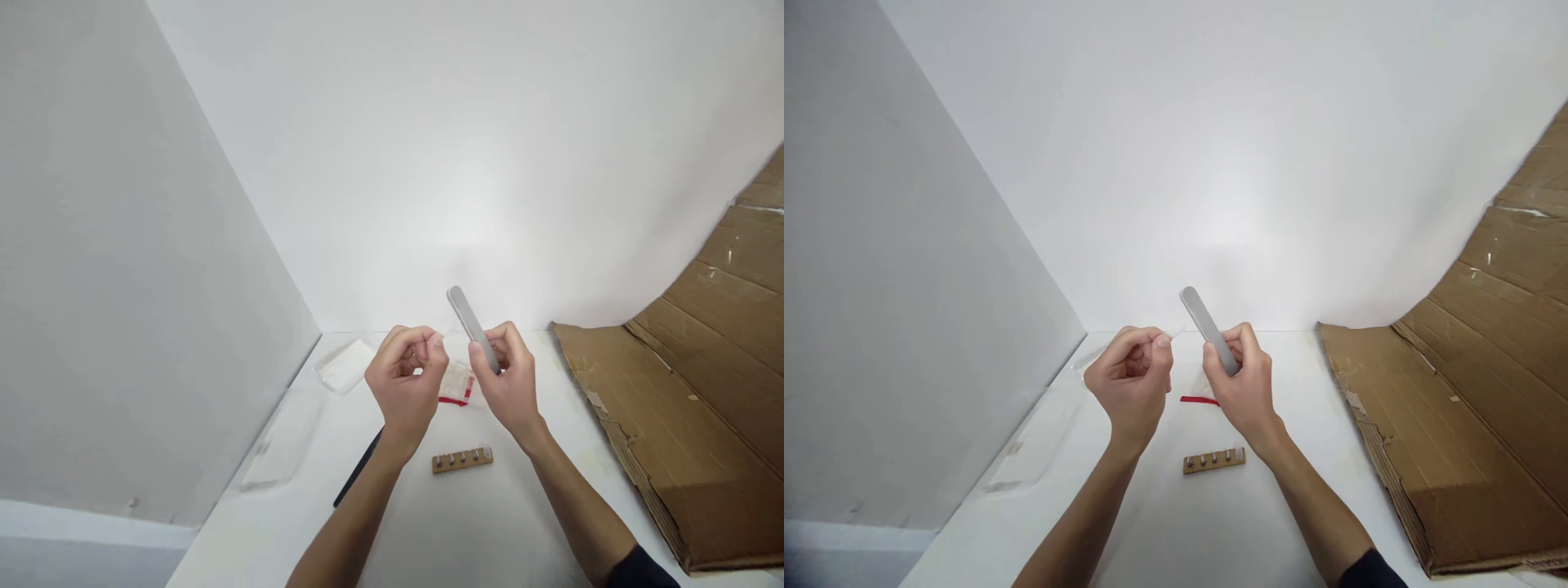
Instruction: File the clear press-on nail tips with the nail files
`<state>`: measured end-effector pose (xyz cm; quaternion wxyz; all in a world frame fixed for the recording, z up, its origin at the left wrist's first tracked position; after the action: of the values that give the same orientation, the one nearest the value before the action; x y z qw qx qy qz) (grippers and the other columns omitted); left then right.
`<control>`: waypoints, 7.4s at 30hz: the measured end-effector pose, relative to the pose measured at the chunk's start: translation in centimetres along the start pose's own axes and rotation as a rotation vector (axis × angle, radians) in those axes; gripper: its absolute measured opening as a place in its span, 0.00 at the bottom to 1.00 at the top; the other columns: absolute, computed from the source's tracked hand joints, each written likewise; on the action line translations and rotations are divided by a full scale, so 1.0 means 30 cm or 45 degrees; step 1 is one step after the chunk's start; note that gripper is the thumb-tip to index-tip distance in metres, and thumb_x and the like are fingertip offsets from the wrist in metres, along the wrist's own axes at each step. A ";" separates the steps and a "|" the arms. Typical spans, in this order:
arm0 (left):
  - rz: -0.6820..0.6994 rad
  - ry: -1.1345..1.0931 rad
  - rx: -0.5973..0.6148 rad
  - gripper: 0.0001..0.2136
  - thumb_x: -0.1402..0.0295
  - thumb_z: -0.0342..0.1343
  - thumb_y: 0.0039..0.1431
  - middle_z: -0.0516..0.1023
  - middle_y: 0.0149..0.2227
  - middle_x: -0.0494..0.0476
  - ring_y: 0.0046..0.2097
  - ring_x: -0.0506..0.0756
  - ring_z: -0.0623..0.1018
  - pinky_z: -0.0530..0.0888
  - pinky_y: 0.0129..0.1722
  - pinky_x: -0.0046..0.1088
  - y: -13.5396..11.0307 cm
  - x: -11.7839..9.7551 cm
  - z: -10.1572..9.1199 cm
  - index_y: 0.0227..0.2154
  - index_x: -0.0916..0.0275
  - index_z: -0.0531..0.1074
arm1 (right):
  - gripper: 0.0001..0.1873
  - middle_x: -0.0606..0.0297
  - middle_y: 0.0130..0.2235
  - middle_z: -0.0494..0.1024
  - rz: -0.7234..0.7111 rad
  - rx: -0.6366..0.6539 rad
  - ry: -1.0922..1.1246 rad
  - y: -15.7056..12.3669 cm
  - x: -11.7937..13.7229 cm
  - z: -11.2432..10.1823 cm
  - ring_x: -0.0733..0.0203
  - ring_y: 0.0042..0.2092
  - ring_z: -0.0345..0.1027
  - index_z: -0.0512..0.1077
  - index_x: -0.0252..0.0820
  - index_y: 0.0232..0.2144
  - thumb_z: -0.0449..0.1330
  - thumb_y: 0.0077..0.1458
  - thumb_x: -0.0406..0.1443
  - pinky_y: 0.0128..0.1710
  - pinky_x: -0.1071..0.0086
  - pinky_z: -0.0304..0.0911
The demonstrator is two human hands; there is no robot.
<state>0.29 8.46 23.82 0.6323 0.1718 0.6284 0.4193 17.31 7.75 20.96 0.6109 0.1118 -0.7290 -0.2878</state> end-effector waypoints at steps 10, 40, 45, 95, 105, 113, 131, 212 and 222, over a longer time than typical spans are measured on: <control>0.203 0.121 -0.034 0.07 0.76 0.61 0.62 0.66 0.25 0.45 0.23 0.45 0.67 0.66 0.19 0.20 -0.011 -0.005 -0.002 0.29 0.60 0.75 | 0.12 0.78 0.23 0.65 0.008 0.072 0.016 0.006 -0.009 0.009 0.70 0.22 0.53 0.63 0.47 0.33 0.62 0.65 0.39 0.22 0.73 0.50; -1.091 -0.078 0.072 0.12 0.58 0.65 0.59 0.74 0.26 0.50 0.19 0.44 0.63 0.59 0.16 0.23 -0.745 0.247 -0.102 0.30 0.64 0.78 | 0.21 0.81 0.16 0.56 0.678 0.606 0.256 -0.383 -0.437 -0.098 0.72 0.16 0.44 0.76 0.40 0.35 0.68 0.57 0.53 0.19 0.70 0.39; -1.143 -0.146 0.110 0.16 0.54 0.65 0.60 0.70 0.22 0.47 0.16 0.44 0.61 0.56 0.14 0.23 -0.778 0.284 -0.070 0.31 0.64 0.78 | 0.21 0.79 0.16 0.58 0.706 0.634 0.266 -0.404 -0.440 -0.076 0.71 0.16 0.45 0.76 0.41 0.33 0.69 0.55 0.53 0.18 0.69 0.42; -0.171 0.703 1.205 0.08 0.62 0.65 0.66 0.78 0.44 0.58 0.47 0.61 0.79 0.77 0.50 0.41 -0.620 0.357 0.053 0.44 0.57 0.81 | 0.27 0.80 0.19 0.54 0.999 0.283 0.475 -0.404 -0.598 -0.196 0.73 0.18 0.47 0.79 0.40 0.37 0.72 0.53 0.57 0.19 0.71 0.41; -0.158 0.700 1.211 0.10 0.60 0.66 0.66 0.80 0.42 0.58 0.46 0.61 0.78 0.75 0.49 0.42 -0.649 0.414 0.056 0.45 0.57 0.81 | 0.25 0.81 0.17 0.54 1.002 0.339 0.474 -0.408 -0.556 -0.171 0.72 0.18 0.47 0.79 0.40 0.35 0.72 0.53 0.55 0.20 0.70 0.41; -0.205 0.710 1.220 0.10 0.59 0.67 0.65 0.80 0.42 0.58 0.45 0.61 0.79 0.75 0.48 0.42 -0.643 0.409 0.058 0.44 0.58 0.82 | 0.24 0.81 0.17 0.54 0.998 0.386 0.451 -0.410 -0.552 -0.166 0.72 0.18 0.46 0.79 0.39 0.36 0.71 0.54 0.54 0.21 0.69 0.41; -0.252 0.667 1.186 0.09 0.60 0.67 0.65 0.80 0.42 0.58 0.44 0.60 0.80 0.77 0.46 0.41 -0.644 0.416 0.055 0.43 0.58 0.81 | 0.22 0.81 0.15 0.55 0.996 0.445 0.390 -0.415 -0.542 -0.155 0.71 0.17 0.44 0.79 0.39 0.37 0.68 0.57 0.53 0.22 0.68 0.40; -0.413 0.560 1.181 0.08 0.62 0.66 0.63 0.79 0.41 0.57 0.41 0.58 0.79 0.76 0.40 0.36 -0.648 0.433 0.041 0.41 0.59 0.79 | 0.22 0.81 0.15 0.57 0.978 0.463 0.369 -0.423 -0.554 -0.146 0.72 0.17 0.44 0.79 0.39 0.38 0.67 0.59 0.53 0.21 0.69 0.40; -0.391 0.551 1.202 0.08 0.63 0.65 0.64 0.80 0.42 0.58 0.45 0.59 0.79 0.77 0.44 0.39 -0.645 0.435 0.045 0.43 0.58 0.81 | 0.23 0.81 0.15 0.55 0.986 0.456 0.368 -0.420 -0.545 -0.145 0.71 0.17 0.45 0.79 0.39 0.37 0.68 0.56 0.54 0.21 0.69 0.40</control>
<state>5.79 7.21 1.14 0.3963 0.2532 0.8823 0.0200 22.82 4.74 0.82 0.7402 -0.0262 -0.6626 0.1114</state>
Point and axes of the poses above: each hand's wrist, its own y-axis towards the middle knuckle, its own z-axis out of the palm, x = y × z, the point moved 8 cm from there along y, towards the middle knuckle
